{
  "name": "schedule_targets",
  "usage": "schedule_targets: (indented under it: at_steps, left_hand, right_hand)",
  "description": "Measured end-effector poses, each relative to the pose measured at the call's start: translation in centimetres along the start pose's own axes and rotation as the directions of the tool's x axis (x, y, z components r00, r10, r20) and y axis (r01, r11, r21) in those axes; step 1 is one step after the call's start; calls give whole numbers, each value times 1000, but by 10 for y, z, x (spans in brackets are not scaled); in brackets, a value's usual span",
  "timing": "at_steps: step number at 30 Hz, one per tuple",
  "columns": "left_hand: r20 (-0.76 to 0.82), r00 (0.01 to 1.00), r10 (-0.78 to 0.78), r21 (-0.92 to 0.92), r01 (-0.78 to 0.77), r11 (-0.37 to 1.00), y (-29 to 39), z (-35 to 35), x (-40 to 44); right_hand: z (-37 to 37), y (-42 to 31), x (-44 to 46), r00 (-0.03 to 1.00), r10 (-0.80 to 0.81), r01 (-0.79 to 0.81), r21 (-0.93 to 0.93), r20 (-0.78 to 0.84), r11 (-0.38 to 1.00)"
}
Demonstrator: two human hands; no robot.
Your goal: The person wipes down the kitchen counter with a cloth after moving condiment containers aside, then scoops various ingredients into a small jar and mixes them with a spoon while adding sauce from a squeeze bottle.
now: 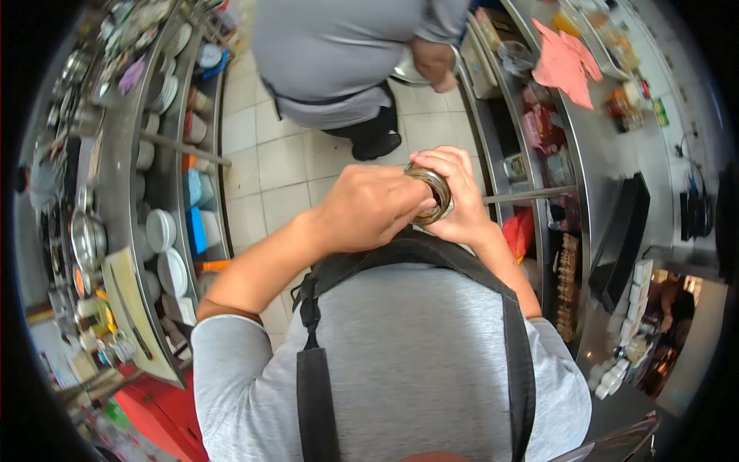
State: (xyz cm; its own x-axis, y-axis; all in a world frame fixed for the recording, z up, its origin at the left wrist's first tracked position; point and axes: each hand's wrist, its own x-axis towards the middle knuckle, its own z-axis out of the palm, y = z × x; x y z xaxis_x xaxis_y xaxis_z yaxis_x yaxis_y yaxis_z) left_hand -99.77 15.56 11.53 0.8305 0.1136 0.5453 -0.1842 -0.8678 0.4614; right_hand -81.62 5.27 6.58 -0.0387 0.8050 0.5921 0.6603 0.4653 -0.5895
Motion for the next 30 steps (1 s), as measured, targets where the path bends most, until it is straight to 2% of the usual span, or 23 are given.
schedule_targets:
  at_steps: [2,3,5,7,9,10,11,13,15,17,19,22,25,28,30]
  left_hand:
    - [-123,951,-284,-97,274,957,14,-16,-42]
    - [-145,935,-323,-92,312,946,20,-27,-64]
    - [-408,820,-402,-51,419,907,38,-48,-113]
    - [-490,738,-464,-23,521,853,56,-78,-162]
    - [-479,775,-413,33,486,874,76,-106,-213]
    - [-406,775,-485,8,534,846,90,-123,-233]
    - [-434,739,-516,13,578,816,98,-129,-253]
    - [-403,721,-564,82,643,762,108,-142,-287]
    - [-439,676,-592,119,697,708,127,-163,-312]
    - [-457,649,-608,139,727,672,144,-181,-331]
    - [-537,588,-605,45,736,676,155,-196,-347]
    - [-457,570,-683,61,786,615,144,-193,-369]
    - [-521,551,-652,55,784,619,122,-195,-375]
    - [-571,573,-587,30,730,683,105,-220,-370]
    - [-539,614,-576,82,719,690,84,-233,-368]
  right_hand:
    - [39,-13,10,1000,-17,17,52,6,999]
    - [63,-22,11,1000,-5,6,92,-10,996]
    - [110,-43,26,998,-70,69,176,3,982]
    - [162,-64,40,989,-136,119,254,54,960]
    - [210,-93,56,972,-210,162,356,101,921]
    - [231,-107,58,964,-242,176,412,113,894]
    - [255,-118,60,954,-265,175,456,141,872]
    - [297,-138,66,899,-398,279,462,182,842]
    - [329,-163,70,878,-432,277,517,206,810]
    - [350,-185,71,874,-417,223,558,248,799]
    - [369,-196,73,874,-411,208,564,260,799]
    - [380,-204,81,864,-402,169,576,304,800]
    - [387,-198,95,841,-427,192,552,334,811]
    - [395,-186,109,867,-374,164,520,329,838]
    - [401,-173,120,873,-341,120,525,347,843]
